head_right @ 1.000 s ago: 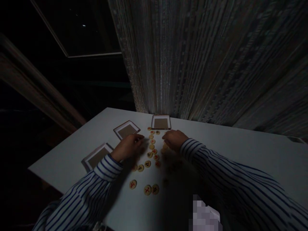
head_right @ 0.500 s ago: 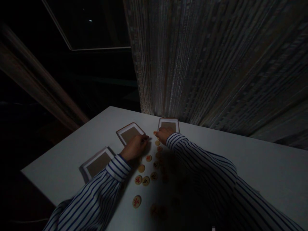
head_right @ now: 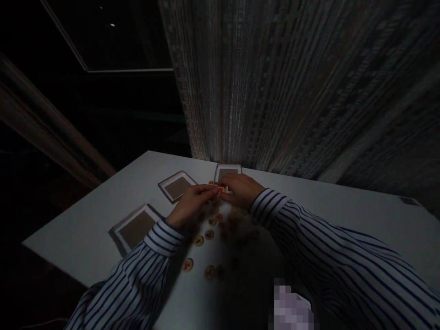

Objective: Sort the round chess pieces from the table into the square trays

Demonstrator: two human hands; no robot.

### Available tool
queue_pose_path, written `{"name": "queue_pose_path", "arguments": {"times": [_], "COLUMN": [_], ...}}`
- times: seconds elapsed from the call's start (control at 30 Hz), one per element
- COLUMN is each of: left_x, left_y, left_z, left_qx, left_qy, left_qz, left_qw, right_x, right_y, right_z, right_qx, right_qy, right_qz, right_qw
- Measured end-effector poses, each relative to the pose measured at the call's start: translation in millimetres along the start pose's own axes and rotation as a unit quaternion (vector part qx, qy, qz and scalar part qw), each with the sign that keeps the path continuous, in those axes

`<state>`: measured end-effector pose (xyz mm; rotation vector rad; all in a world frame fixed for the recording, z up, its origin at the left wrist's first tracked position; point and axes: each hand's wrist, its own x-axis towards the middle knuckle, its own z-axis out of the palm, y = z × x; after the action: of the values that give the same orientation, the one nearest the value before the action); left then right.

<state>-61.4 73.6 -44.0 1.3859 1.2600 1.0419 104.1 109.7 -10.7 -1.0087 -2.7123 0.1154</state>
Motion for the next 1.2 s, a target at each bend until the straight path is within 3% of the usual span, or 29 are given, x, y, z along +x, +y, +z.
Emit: {"name": "queue_pose_path", "arguments": {"times": [0.27,0.47,0.57,0.7,0.8,0.93,1.2], "left_x": [-34,-46,-49,-52,-53,-55,-68], "left_y": [24,38,42,35,24,10,-2], "left_z": [43.3,92.2,117.2,140.8,149.0,152.5,159.3], "left_qx": [-0.054,-0.059,-0.048,-0.019,0.029,0.126,0.278], "left_qy": [-0.056,-0.103,-0.114,-0.123,-0.118,-0.126,-0.156], "left_qz": [0.023,0.05,0.063,0.065,0.064,0.087,0.101], "left_qw": [0.997,0.992,0.99,0.99,0.991,0.98,0.943], "right_x": [-74,-131,-158,-196,-223,-246,-249], "right_y": [-12,-5,1,16,31,47,61], "right_z": [-34,-55,-62,-62,-53,-35,-14], "right_qx": [0.036,0.02,-0.001,-0.045,-0.051,-0.044,-0.039], "right_qy": [0.038,0.069,0.071,0.043,-0.014,-0.061,-0.169], "right_qz": [-0.032,-0.035,0.0,0.111,0.184,0.227,0.247], "right_qw": [0.998,0.997,0.997,0.992,0.981,0.971,0.953]}}
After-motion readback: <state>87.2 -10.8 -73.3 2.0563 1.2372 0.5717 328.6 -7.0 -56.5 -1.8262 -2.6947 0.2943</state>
